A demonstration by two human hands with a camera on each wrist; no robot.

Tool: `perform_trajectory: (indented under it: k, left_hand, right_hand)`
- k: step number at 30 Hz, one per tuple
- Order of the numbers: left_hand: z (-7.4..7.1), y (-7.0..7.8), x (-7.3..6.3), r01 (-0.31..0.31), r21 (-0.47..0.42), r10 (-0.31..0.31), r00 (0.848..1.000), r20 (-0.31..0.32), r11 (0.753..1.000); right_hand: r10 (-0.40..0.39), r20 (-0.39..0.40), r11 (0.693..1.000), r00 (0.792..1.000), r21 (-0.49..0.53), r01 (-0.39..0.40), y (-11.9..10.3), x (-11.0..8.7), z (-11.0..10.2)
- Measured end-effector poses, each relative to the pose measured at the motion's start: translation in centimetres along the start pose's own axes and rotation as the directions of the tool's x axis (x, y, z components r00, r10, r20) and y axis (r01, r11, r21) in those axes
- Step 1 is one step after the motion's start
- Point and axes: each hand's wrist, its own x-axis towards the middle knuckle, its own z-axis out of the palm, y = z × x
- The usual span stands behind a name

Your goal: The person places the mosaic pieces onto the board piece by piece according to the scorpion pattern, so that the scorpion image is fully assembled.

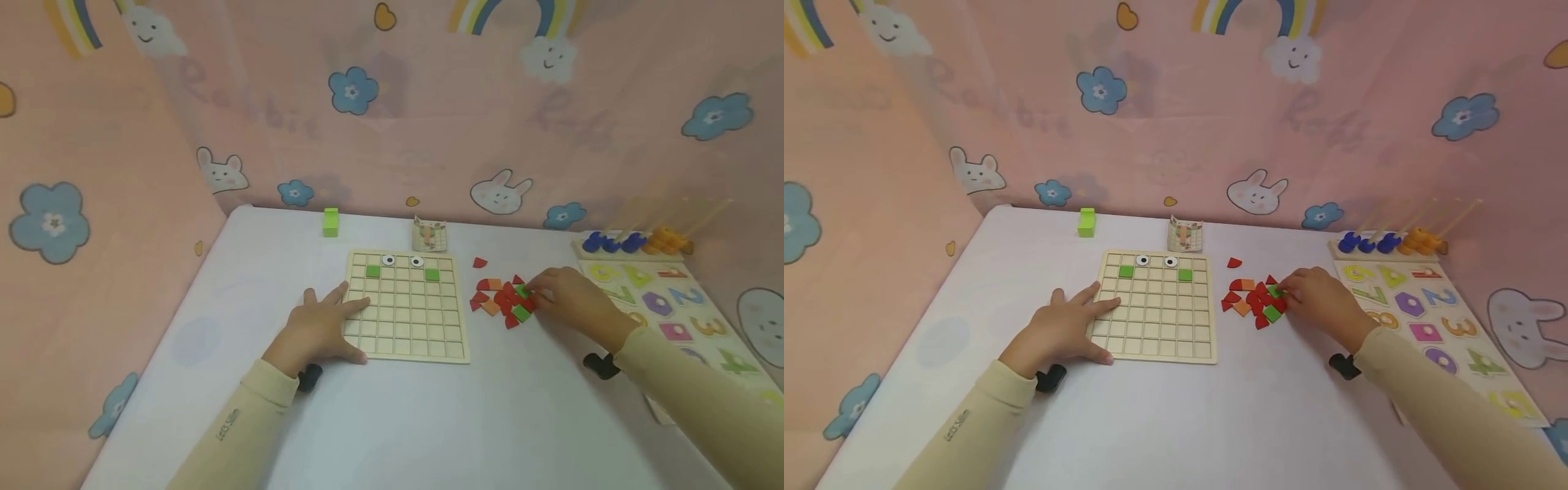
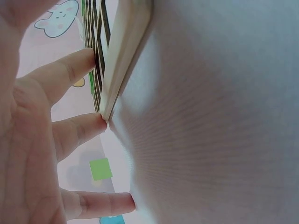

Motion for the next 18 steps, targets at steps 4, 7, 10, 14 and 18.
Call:
perform_trajectory:
  k: [4,7,10,14,18]
  left_hand:
    - [0.0,-0.2,0.0,-0.01,0.002,0.01,1.0,-0.006,1.0]
    - [0.1,-0.3,0.1,-0.015,0.009,0.016,1.0,-0.009,1.0]
    - [0.2,-0.3,0.1,-0.014,0.01,0.014,1.0,-0.007,1.0]
    - [0.1,-0.3,0.1,-0.011,0.008,0.011,1.0,-0.003,1.0]
    - [0.2,-0.2,0.0,-0.009,0.008,0.009,1.0,-0.003,1.0]
  right_hand:
    - [-0.03,-0.035,0.999,0.999,-0.029,0.029,-0.6,0.0,0.6]
    - [0.023,-0.023,0.999,0.999,-0.031,-0.023,-1.0,0.3,0.6]
    - [0.078,-0.004,0.997,0.997,-0.025,-0.078,-1.3,0.8,0.6]
    - [0.128,0.005,0.992,0.992,0.002,-0.128,-1.5,1.4,0.7]
    - [0.169,0.021,0.985,0.985,0.031,-0.17,-1.3,1.9,0.7]
